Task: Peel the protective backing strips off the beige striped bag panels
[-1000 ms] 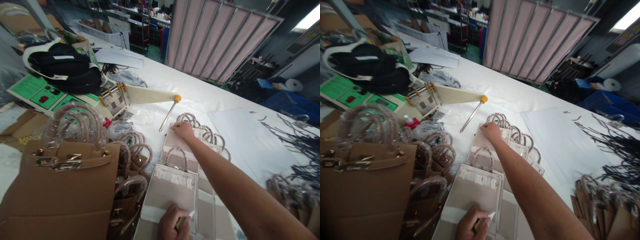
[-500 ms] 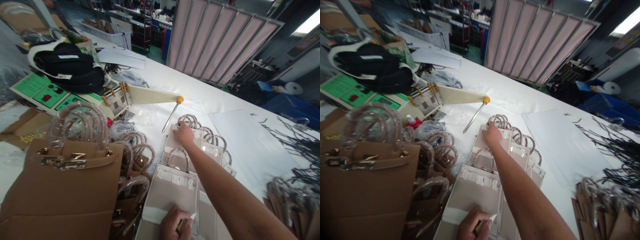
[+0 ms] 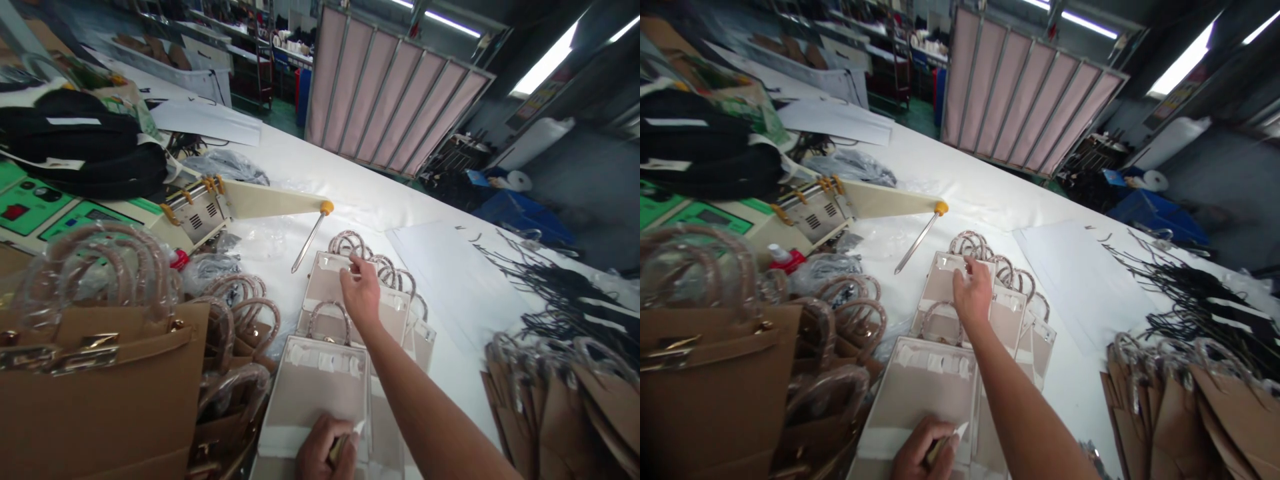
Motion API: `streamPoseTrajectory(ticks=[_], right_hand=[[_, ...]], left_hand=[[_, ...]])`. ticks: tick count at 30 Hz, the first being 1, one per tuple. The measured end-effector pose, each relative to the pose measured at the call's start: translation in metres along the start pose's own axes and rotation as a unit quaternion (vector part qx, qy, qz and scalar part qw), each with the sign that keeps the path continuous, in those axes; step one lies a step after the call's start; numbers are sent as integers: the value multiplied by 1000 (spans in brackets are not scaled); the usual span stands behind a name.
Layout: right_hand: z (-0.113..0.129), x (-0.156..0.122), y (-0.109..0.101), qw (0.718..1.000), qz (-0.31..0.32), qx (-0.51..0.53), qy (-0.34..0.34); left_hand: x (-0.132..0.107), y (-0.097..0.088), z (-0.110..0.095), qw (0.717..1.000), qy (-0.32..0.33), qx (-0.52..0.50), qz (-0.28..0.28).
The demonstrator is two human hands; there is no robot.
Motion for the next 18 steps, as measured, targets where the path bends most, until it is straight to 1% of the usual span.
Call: streamPoseTrajectory(ticks=[1, 2, 3, 5, 6, 8, 10, 14, 16, 18], right_hand=[[-8, -17, -17, 1000, -28, 4, 10], [-17, -34, -30, 999, -37, 6, 29], [-27, -48, -38, 998, -30, 9, 47], [-41, -67, -44, 997, -4, 25, 71], [-45, -69, -46, 997, 1, 34, 75], [-49, -60, -49, 995, -3, 44, 85], [-54, -39, -51, 993, -1, 43, 111], [-63, 3, -53, 981, 32, 75, 175], [-63, 13, -54, 975, 30, 112, 188], [-62, 14, -52, 968, 28, 155, 194]], left_hand=[[1, 0, -1, 1000, -13, -4, 8], [2, 0, -2, 999, -28, -8, 17], [3, 1, -3, 999, -45, -12, 26], [3, 1, -5, 995, -80, -21, 47], [3, 1, -6, 994, -94, -25, 58], [3, 1, -11, 990, -114, -26, 78], [2, 0, -15, 987, -126, -25, 95], [2, 2, -18, 978, -160, -43, 124], [1, 4, -17, 973, -178, -60, 134], [-1, 6, -15, 970, -188, -67, 139]])
Point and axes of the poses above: each hand's wrist, its own x-axis towards the middle knuckle, its own y-axis out of the palm, z = x × y, the point moved 9 cm from there along x, towards the middle knuckle, and after that the axes turned 3 degrees about -y, right-handed, at the moved point
